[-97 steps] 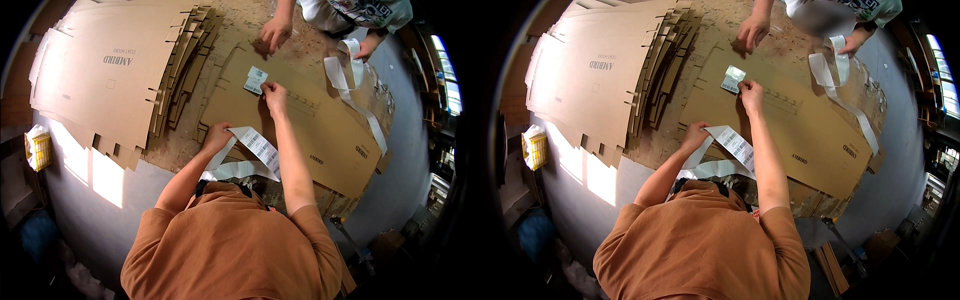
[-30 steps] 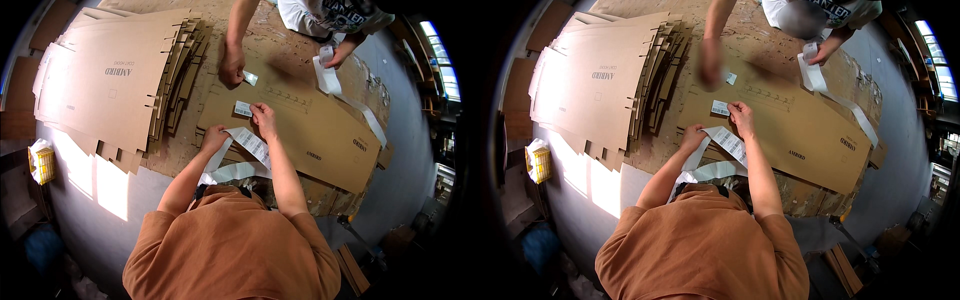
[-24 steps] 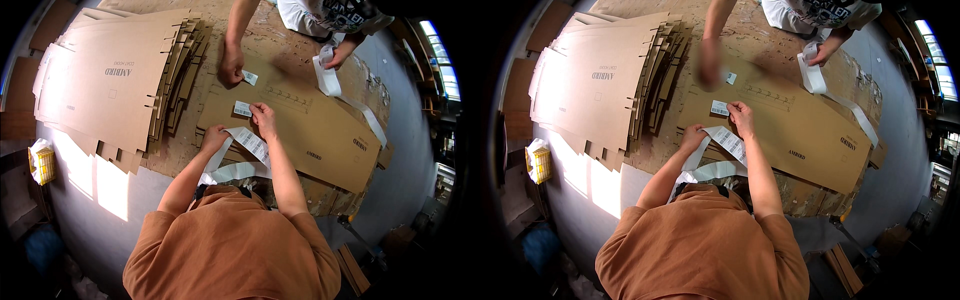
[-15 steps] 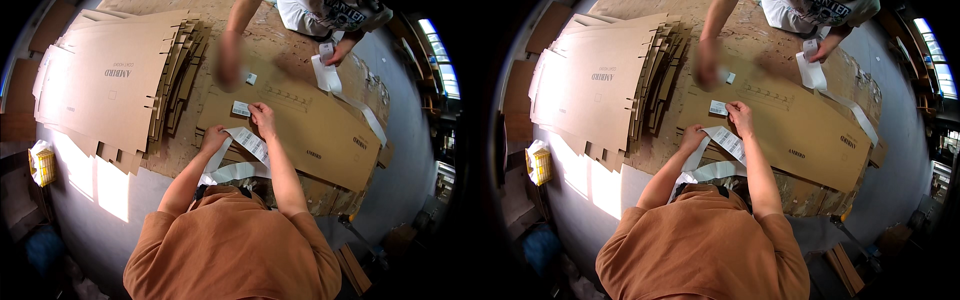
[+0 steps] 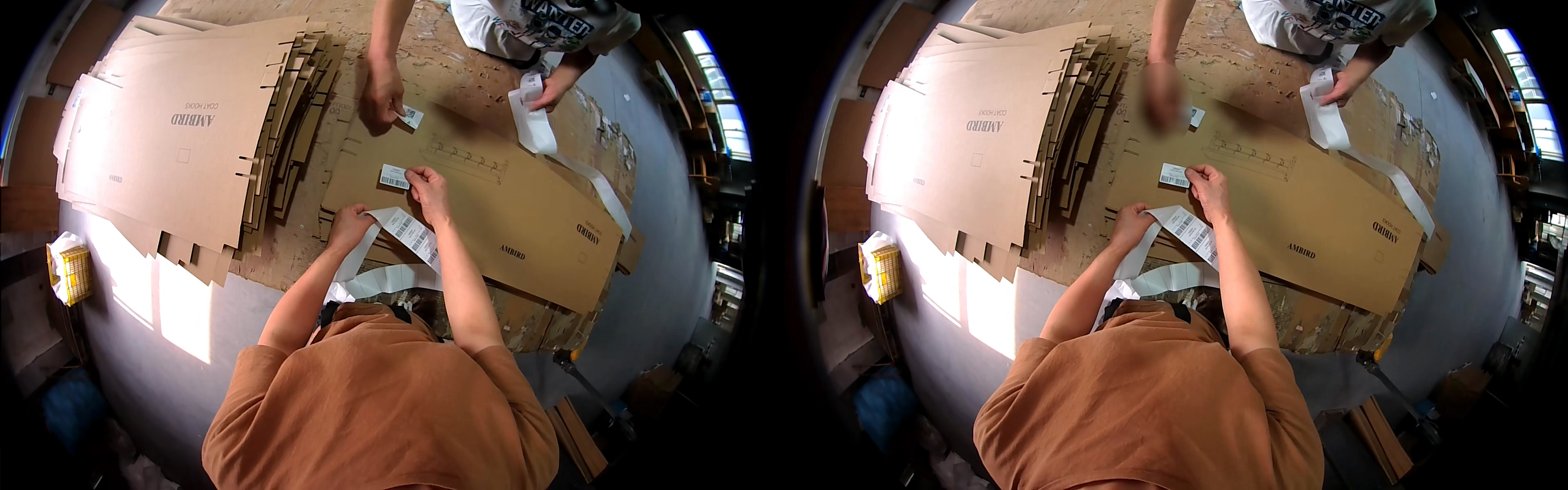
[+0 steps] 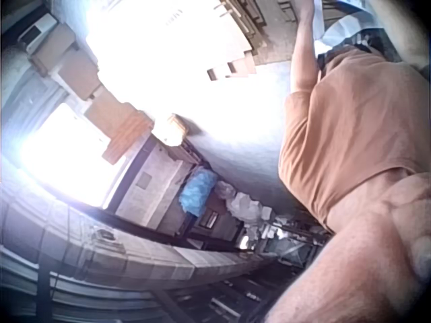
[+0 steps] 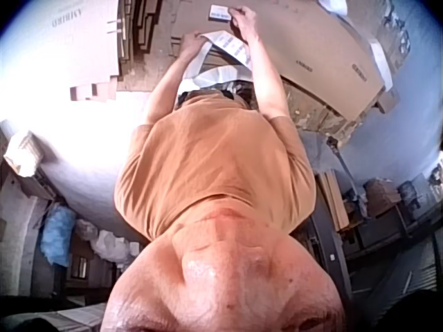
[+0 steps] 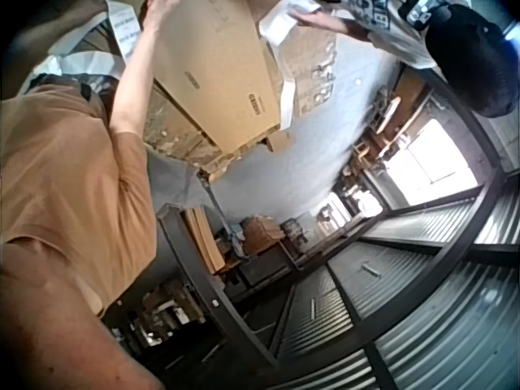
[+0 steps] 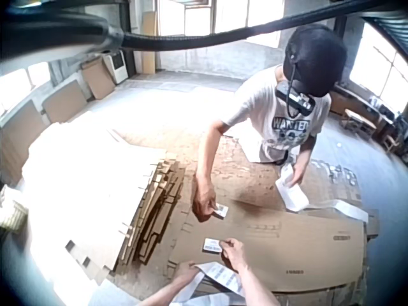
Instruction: The person stands at a workbench and repeatedly applies small white labels to flat cardboard pieces. They peel each label from a backing sheet and press it onto the cardboard surface. A second person is visible in the background performing a similar labeling task.
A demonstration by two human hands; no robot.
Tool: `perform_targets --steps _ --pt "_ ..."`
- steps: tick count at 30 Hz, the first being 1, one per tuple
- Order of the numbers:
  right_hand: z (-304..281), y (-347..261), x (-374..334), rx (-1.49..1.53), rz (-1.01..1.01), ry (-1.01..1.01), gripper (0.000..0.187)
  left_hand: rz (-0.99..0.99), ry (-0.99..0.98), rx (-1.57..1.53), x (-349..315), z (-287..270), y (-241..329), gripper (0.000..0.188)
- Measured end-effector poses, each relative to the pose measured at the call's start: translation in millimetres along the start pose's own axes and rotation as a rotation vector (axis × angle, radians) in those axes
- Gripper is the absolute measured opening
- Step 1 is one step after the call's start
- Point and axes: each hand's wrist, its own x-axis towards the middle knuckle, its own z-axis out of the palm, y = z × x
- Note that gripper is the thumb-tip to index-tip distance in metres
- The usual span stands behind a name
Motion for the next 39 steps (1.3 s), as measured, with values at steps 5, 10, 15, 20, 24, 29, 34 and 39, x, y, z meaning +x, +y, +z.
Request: perform_targets --steps 5,10,15,20,24,29,34,39 --pt "1.2 -0.7 -0.5 0.0 0.001 0.005 0.013 0.002 -0.001 -0.029 -0.2 0.2 -1.0 0.021" --pt "1.1 -1.3 -0.4 0.005 0.011 0.001 0.013 -0.019 -0.012 -0.04 0.4 0.5 -1.0 0.021" --pt "0.1 0.7 0.8 -0.006 -0.001 0.003 0.013 0.001 -0.005 -0.069 3.8 2.9 -8.4 0.021" --pt "0.2 -0.4 0.4 -0.001 0.019 -0.008 0.013 0.007 0.002 -0.037 2.0 2.0 -5.1 0.021" --pt "-0.1 0.9 1.0 0.007 0.016 -0.005 0.013 0.005 0.001 -0.003 1.4 0.8 -2.9 0.021" --pt "1.5 0.0 0.9 0.01 0.012 -0.004 0.014 -0.021 -0.009 -0.027 2.9 0.8 -4.9 0.021" --pt "6.7 -4.3 8.7 -0.09 -0.031 0.106 0.012 -0.002 0.016 -0.059 6.9 4.3 -15.3 0.02" --pt "5.1 -19.5 43.2 -0.149 -0.103 0.239 0.012 0.059 0.028 -0.068 9.0 6.4 -21.6 0.015"
